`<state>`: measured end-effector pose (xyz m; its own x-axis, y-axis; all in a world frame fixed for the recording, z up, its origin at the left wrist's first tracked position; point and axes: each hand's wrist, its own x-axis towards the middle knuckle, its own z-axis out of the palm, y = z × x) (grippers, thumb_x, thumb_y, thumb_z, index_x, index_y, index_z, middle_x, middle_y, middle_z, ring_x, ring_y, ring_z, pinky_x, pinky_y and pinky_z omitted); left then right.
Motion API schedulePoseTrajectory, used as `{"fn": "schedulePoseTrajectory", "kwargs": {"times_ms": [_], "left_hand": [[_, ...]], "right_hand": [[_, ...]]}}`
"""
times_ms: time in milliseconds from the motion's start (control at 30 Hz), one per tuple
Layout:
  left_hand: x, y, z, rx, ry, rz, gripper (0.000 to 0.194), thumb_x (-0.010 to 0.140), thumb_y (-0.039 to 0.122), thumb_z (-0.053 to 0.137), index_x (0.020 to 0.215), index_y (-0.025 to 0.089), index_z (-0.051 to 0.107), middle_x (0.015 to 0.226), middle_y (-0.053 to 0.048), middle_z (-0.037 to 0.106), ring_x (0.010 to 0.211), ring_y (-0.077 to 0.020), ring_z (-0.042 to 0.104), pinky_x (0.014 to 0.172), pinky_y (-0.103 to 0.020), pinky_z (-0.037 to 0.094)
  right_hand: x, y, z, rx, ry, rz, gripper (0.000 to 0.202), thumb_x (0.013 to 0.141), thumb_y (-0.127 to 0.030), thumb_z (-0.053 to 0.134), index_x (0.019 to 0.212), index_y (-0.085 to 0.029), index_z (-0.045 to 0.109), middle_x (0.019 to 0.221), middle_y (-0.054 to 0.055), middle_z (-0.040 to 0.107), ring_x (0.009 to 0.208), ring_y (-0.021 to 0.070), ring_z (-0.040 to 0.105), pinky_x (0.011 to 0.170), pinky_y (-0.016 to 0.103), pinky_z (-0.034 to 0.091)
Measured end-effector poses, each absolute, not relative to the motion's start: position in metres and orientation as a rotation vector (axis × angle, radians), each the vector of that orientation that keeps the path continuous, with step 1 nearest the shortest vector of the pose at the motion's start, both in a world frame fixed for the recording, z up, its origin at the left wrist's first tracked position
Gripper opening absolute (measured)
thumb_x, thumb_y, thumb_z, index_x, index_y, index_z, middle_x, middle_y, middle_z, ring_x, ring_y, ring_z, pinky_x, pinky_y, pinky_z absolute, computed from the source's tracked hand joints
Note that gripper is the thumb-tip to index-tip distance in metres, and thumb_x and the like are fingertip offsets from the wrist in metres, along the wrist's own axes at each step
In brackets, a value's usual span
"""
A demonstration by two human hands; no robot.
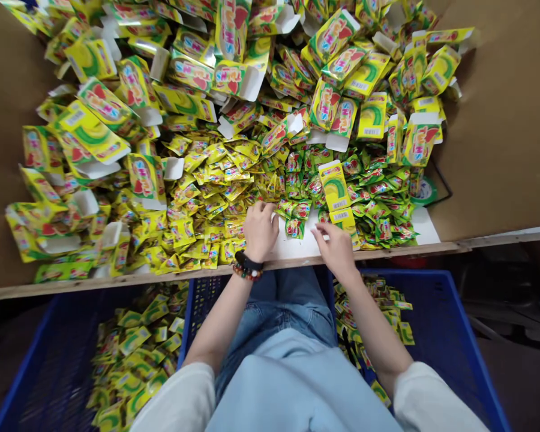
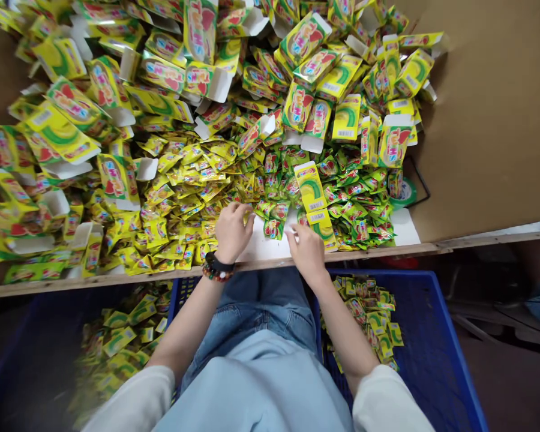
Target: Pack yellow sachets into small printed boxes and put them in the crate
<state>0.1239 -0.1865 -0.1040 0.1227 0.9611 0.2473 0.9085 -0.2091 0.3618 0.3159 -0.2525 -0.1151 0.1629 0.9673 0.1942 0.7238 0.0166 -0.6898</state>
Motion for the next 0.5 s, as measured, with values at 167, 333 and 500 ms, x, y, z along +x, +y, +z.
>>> {"fn": "schedulePoseTrajectory", "kwargs": {"times_ms": [167, 333, 500], "left_hand": [[0.122, -0.16, -0.093, 2.149, 2.143, 0.539, 0.031, 0.091, 0.037, 0.053, 0.117, 0.022, 0.062, 0.114, -0.014, 0.058, 0.096, -0.0298, 0.062, 0.074, -0.036, 0.047], [0.104, -0.153, -0.102, 2.102, 2.093, 0.449, 0.024, 0.092, 0.029, 0.05, 0.112, 0.02, 0.061, 0.1, -0.011, 0.067, 0.09, -0.0268, 0.065, 0.075, -0.033, 0.046], [0.112, -0.15, -0.1, 2.151, 2.036, 0.521, 0.028, 0.089, 0.037, 0.058, 0.112, 0.022, 0.063, 0.103, -0.011, 0.067, 0.102, -0.0298, 0.058, 0.078, -0.035, 0.046]], "right_hand": [[0.272, -0.181, -0.13, -1.94, -1.551, 0.425, 0.038, 0.091, -0.026, 0.055, 0.126, -0.012, 0.057, 0.11, 0.02, 0.072, 0.097, 0.0311, 0.069, 0.085, 0.041, 0.05], [0.283, -0.19, -0.135, -1.724, -1.475, 0.421, 0.031, 0.086, -0.023, 0.056, 0.114, -0.015, 0.063, 0.114, 0.017, 0.07, 0.102, 0.0279, 0.066, 0.092, 0.041, 0.049], [0.299, -0.206, -0.133, -1.586, -1.137, 0.69, 0.03, 0.074, -0.036, 0.07, 0.097, -0.018, 0.06, 0.086, 0.005, 0.069, 0.07, 0.0198, 0.064, 0.069, 0.036, 0.056]]}}
